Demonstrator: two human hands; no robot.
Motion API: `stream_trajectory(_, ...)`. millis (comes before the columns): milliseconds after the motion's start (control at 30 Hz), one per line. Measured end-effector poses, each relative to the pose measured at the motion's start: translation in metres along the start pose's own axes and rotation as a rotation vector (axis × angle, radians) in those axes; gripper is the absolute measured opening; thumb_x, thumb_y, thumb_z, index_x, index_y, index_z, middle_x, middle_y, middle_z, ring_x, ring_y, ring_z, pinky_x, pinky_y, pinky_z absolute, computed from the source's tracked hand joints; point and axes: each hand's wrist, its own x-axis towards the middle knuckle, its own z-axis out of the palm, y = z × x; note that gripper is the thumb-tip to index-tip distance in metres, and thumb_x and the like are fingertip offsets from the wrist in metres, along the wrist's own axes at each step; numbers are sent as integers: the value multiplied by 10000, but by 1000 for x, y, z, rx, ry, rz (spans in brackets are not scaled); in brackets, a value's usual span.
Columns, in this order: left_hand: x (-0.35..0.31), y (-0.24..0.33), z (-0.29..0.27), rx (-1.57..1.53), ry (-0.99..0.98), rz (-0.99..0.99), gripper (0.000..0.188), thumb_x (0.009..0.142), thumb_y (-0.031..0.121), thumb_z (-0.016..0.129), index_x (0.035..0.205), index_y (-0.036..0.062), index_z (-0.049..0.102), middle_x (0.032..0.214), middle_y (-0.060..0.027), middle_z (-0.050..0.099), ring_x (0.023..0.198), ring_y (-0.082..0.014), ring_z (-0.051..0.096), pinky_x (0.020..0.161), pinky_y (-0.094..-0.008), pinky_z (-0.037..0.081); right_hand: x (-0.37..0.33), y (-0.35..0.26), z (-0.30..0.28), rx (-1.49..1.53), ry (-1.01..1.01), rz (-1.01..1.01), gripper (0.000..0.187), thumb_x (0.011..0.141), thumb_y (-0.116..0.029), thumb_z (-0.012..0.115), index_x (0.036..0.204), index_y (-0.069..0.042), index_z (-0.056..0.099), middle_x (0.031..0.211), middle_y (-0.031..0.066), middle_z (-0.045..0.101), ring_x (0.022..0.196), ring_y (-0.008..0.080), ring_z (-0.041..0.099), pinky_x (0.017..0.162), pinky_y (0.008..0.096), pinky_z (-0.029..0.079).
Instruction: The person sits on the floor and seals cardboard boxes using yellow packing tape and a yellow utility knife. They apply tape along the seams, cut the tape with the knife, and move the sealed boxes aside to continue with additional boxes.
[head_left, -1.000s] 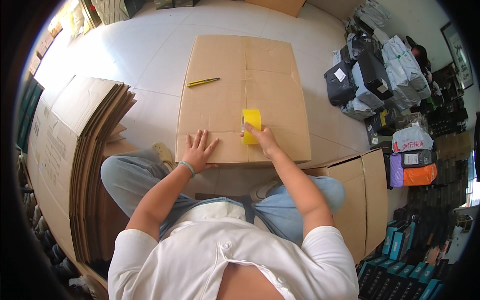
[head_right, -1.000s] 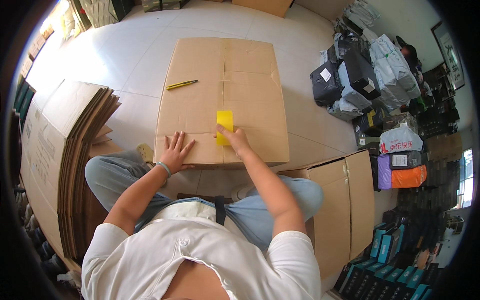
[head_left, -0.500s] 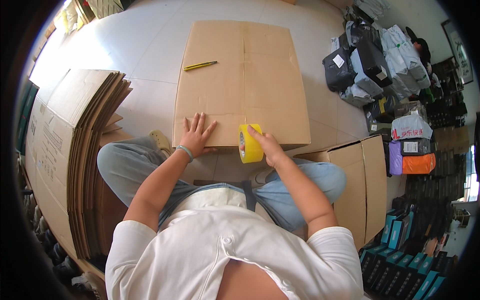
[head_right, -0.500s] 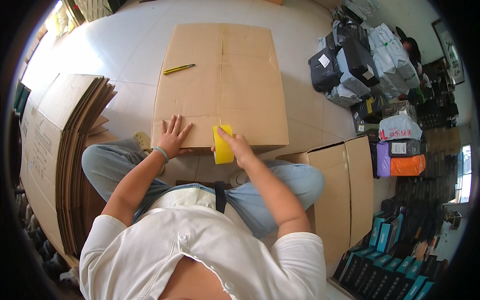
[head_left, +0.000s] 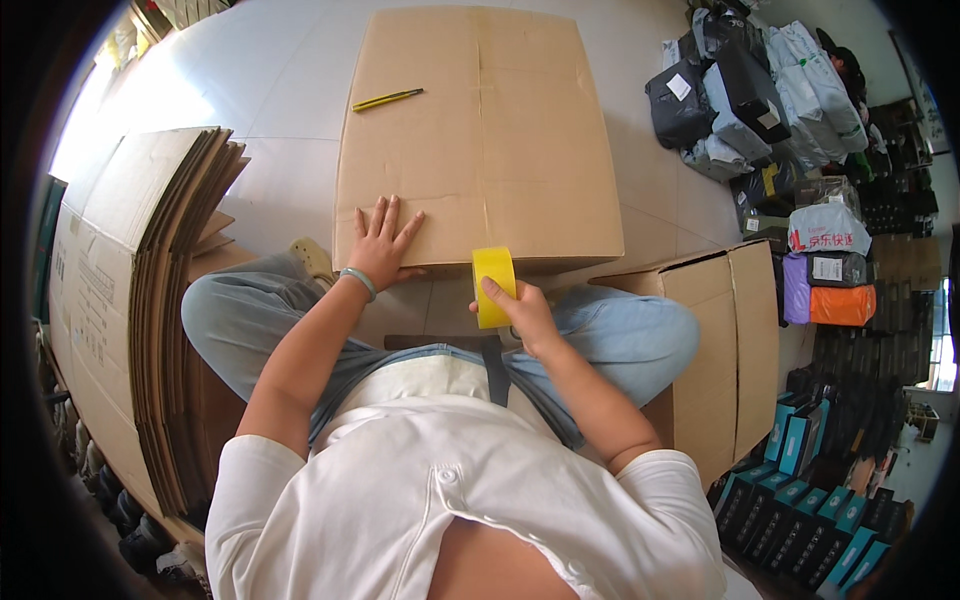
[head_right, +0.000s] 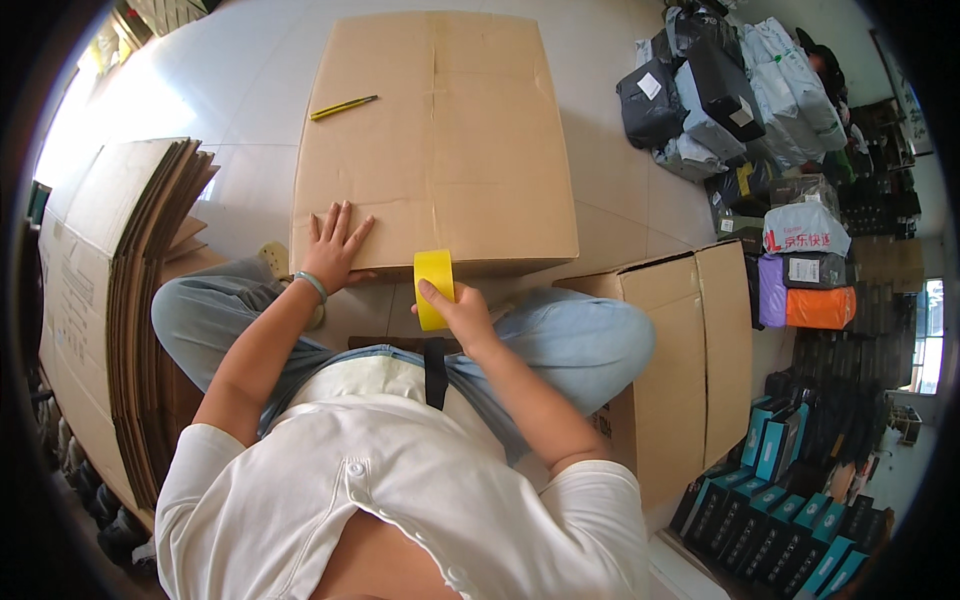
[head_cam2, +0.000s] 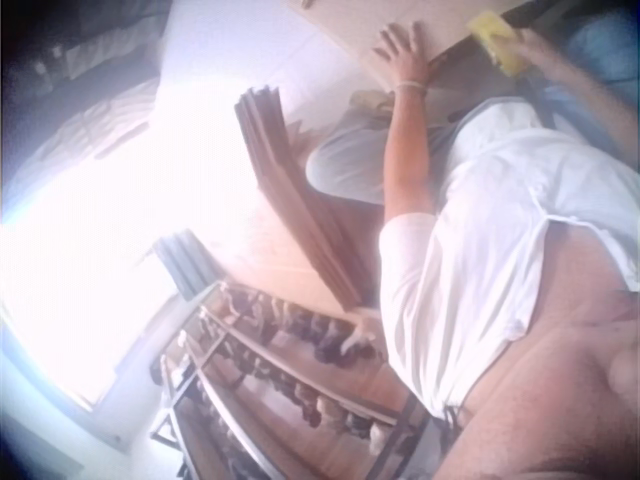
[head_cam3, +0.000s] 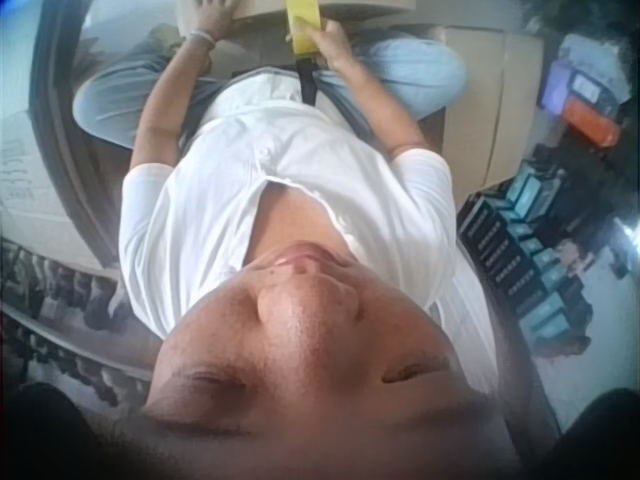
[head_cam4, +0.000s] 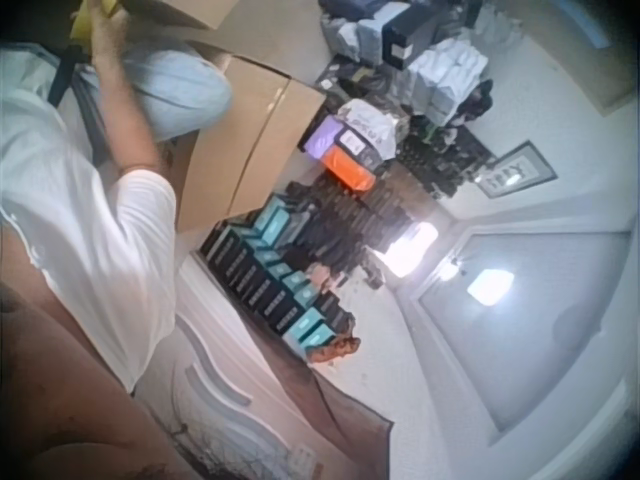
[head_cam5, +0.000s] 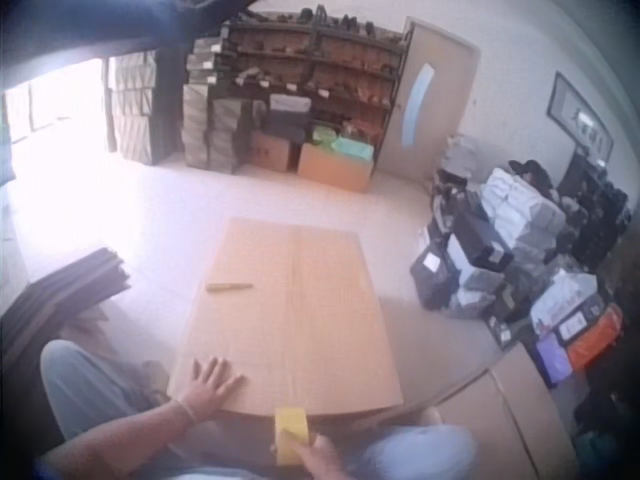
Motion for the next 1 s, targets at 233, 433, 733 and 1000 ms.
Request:
stream_trajectory(233, 0, 0, 1, -28, 9, 6, 985, 681, 614, 668, 1470, 250, 206, 1487, -225, 204, 1375, -404, 191, 1046, -654, 140, 5, 17, -5, 60, -17, -19, 301, 887, -295, 629, 1006, -20, 619, 865, 99, 680, 782, 133, 629, 734, 272, 486)
stream_trajectory(433, -1, 0, 0, -20, 1, 14, 991, 677, 610, 671, 1471, 251, 201, 1487, -224, 203, 1375, -400, 195, 1049, -649, 142, -5, 3, 0, 114, 6, -9, 319, 885, -304, 630, 1000, -6, 614, 847, 105, 679, 754, 140, 636, 704, 266, 497)
stream_trajectory(733, 1, -1, -2, 0, -7, 29, 1000, 668, 615, 673, 1473, 258, 199, 1492, -217, 199, 1376, -397, 196, 1045, -652, 153, -6, 5, 12, 168, 70, -35, 386, 863, -378, 655, 929, 2, 634, 783, 100, 678, 657, 127, 635, 594, 243, 497)
stream_trajectory(1000, 1, 0, -4, 2, -31, 37, 1033, 647, 612, 686, 1477, 244, 194, 1504, -214, 166, 1392, -382, 162, 1050, -647, 162, -15, 6, 21, 206, 141, 75, 379, 863, -369, 654, 893, 8, 627, 753, 92, 659, 620, 146, 646, 551, 253, 498)
